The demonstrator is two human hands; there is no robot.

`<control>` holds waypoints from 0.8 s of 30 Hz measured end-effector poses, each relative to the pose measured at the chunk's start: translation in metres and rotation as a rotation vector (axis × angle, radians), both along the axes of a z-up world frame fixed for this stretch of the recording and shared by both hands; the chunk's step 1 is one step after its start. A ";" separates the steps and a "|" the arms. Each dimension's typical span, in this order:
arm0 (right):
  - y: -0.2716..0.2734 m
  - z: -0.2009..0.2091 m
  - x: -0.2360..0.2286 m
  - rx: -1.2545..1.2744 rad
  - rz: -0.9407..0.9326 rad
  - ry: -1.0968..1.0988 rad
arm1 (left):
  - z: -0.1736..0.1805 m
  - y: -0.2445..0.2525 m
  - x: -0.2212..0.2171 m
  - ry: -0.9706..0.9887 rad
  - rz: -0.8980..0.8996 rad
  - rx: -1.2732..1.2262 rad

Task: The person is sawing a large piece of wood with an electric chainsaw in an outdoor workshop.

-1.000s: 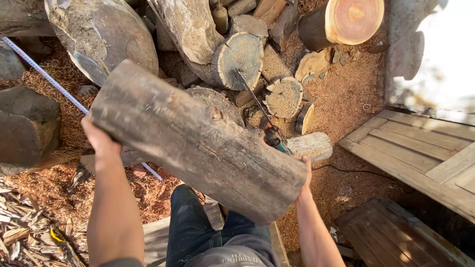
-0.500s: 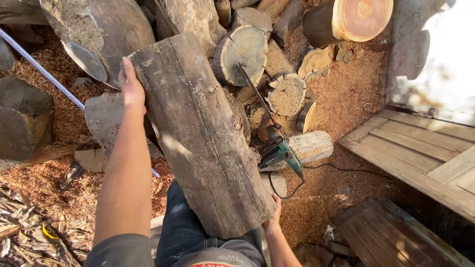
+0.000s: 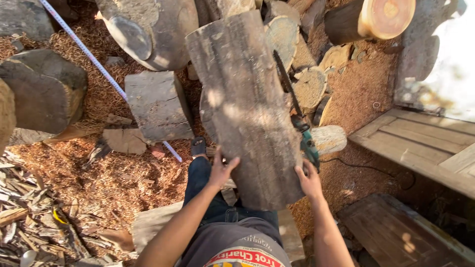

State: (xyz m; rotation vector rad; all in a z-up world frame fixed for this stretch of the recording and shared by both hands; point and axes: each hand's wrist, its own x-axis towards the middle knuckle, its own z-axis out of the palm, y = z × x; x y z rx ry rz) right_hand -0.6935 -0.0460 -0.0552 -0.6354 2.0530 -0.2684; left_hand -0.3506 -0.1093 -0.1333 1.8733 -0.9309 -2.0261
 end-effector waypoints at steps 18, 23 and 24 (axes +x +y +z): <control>0.026 0.036 0.155 -0.315 0.035 0.760 | 0.007 -0.168 -0.040 -0.404 0.007 -0.695; 0.101 0.071 0.213 -0.327 0.125 0.636 | 0.073 -0.179 -0.053 -0.374 -0.028 -0.308; 0.122 0.073 0.222 -0.347 0.164 0.579 | 0.071 -0.181 -0.049 -0.398 0.003 -0.297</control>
